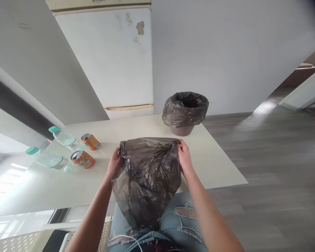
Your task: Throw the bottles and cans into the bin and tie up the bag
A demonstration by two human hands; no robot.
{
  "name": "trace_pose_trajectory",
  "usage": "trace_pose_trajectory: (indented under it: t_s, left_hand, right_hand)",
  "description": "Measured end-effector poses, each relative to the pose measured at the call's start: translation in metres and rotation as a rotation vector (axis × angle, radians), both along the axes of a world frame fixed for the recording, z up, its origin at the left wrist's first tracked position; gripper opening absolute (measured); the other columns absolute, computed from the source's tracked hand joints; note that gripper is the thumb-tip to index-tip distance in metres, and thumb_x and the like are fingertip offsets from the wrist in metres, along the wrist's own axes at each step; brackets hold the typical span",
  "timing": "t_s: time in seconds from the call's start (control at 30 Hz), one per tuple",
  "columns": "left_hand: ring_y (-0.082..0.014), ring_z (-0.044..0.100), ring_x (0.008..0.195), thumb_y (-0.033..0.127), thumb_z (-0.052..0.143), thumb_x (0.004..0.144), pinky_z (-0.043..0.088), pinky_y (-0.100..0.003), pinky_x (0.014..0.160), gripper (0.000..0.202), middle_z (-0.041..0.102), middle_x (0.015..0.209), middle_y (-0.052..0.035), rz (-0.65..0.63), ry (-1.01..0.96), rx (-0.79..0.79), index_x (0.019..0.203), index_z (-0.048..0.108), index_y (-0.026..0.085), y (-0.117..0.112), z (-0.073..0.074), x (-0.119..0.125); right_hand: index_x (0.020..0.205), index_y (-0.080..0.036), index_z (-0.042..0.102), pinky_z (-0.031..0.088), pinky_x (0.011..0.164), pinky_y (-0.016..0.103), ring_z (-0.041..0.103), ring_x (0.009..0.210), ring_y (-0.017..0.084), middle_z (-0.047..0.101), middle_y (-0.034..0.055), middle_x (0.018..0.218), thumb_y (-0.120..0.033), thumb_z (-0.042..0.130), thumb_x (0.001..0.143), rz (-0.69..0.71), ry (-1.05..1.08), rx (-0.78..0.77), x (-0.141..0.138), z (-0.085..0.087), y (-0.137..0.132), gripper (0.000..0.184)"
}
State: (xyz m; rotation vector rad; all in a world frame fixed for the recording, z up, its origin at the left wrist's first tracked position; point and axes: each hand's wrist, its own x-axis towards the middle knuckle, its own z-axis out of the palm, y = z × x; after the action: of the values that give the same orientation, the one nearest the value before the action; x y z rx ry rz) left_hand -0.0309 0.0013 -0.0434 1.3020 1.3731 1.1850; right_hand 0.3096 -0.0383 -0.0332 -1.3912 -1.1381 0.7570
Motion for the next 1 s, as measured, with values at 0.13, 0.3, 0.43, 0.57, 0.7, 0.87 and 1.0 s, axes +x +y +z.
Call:
trace_pose_trajectory:
  t_s: [0.13, 0.3, 0.43, 0.57, 0.7, 0.87, 1.0]
  left_hand:
    - [-0.0199, 0.064, 0.076, 0.031, 0.071, 0.058, 0.046, -0.026, 0.064, 0.045, 0.074, 0.087, -0.0029, 0.075, -0.009, -0.015, 0.101, 0.066, 0.021, 0.025, 0.002, -0.006]
    - [-0.026, 0.071, 0.096, 0.026, 0.077, 0.051, 0.053, -0.03, 0.076, 0.057, 0.078, 0.111, -0.0104, 0.091, -0.049, -0.042, 0.107, 0.07, 0.019, 0.03, 0.017, -0.022]
    - [-0.0365, 0.061, 0.139, 0.046, 0.072, 0.077, 0.056, -0.042, 0.102, 0.052, 0.066, 0.148, -0.0136, 0.081, -0.17, 0.06, 0.123, 0.072, 0.023, 0.004, 0.049, -0.025]
    - [-0.0359, 0.039, 0.158, 0.05, 0.061, 0.1, 0.031, -0.055, 0.131, 0.047, 0.052, 0.164, -0.0089, 0.063, 0.421, 0.352, 0.141, 0.068, 0.03, -0.037, 0.052, 0.013]
    - [-0.0452, 0.026, 0.164, 0.058, 0.064, 0.099, 0.019, -0.071, 0.131, 0.076, 0.037, 0.174, -0.0178, -0.14, 0.82, 0.189, 0.164, 0.047, 0.023, -0.051, 0.005, 0.046]
    - [-0.0426, 0.032, 0.162, 0.046, 0.064, 0.096, 0.012, -0.072, 0.132, 0.06, 0.051, 0.166, -0.0166, -0.295, 0.833, 0.164, 0.151, 0.063, 0.023, -0.002, -0.025, 0.004]
    - [-0.0367, 0.044, 0.157, 0.063, 0.058, 0.096, 0.028, -0.055, 0.133, 0.065, 0.057, 0.16, -0.0179, -0.228, 0.727, 0.226, 0.144, 0.067, 0.019, 0.028, 0.018, -0.03]
  right_hand:
    - [0.101, -0.025, 0.062, 0.046, 0.07, 0.031, 0.062, 0.078, 0.021, 0.071, 0.0023, 0.087, -0.057, 0.058, 0.095, -0.038, 0.154, -0.038, 0.024, 0.014, 0.012, 0.032]
    - [0.099, -0.024, 0.066, 0.055, 0.074, 0.036, 0.068, 0.08, 0.025, 0.075, 0.004, 0.086, -0.06, 0.066, 0.082, 0.131, 0.384, -0.171, 0.033, -0.003, 0.027, 0.041]
    - [0.09, -0.023, 0.065, 0.056, 0.075, 0.039, 0.067, 0.079, 0.026, 0.074, 0.0045, 0.082, -0.056, 0.06, 0.08, 0.158, 0.368, -0.175, 0.03, -0.021, 0.036, 0.034]
    - [0.093, -0.023, 0.066, 0.055, 0.074, 0.035, 0.066, 0.08, 0.023, 0.073, 0.0028, 0.088, -0.042, 0.069, 0.07, 0.266, 0.295, -0.152, 0.018, -0.021, 0.056, 0.03]
    - [0.091, -0.023, 0.063, 0.052, 0.071, 0.032, 0.064, 0.078, 0.021, 0.071, 0.0026, 0.09, -0.043, 0.064, 0.071, 0.367, 0.201, -0.123, 0.005, -0.014, 0.086, 0.028]
    - [0.089, -0.022, 0.065, 0.052, 0.085, 0.035, 0.064, 0.088, 0.022, 0.071, 0.0034, 0.093, -0.04, 0.058, 0.074, 0.35, 0.021, -0.052, 0.007, -0.026, 0.106, 0.025]
    - [0.088, -0.022, 0.068, 0.053, 0.093, 0.04, 0.063, 0.091, 0.024, 0.071, 0.0047, 0.095, -0.039, 0.056, 0.077, 0.295, -0.112, -0.015, 0.022, -0.037, 0.104, 0.023]
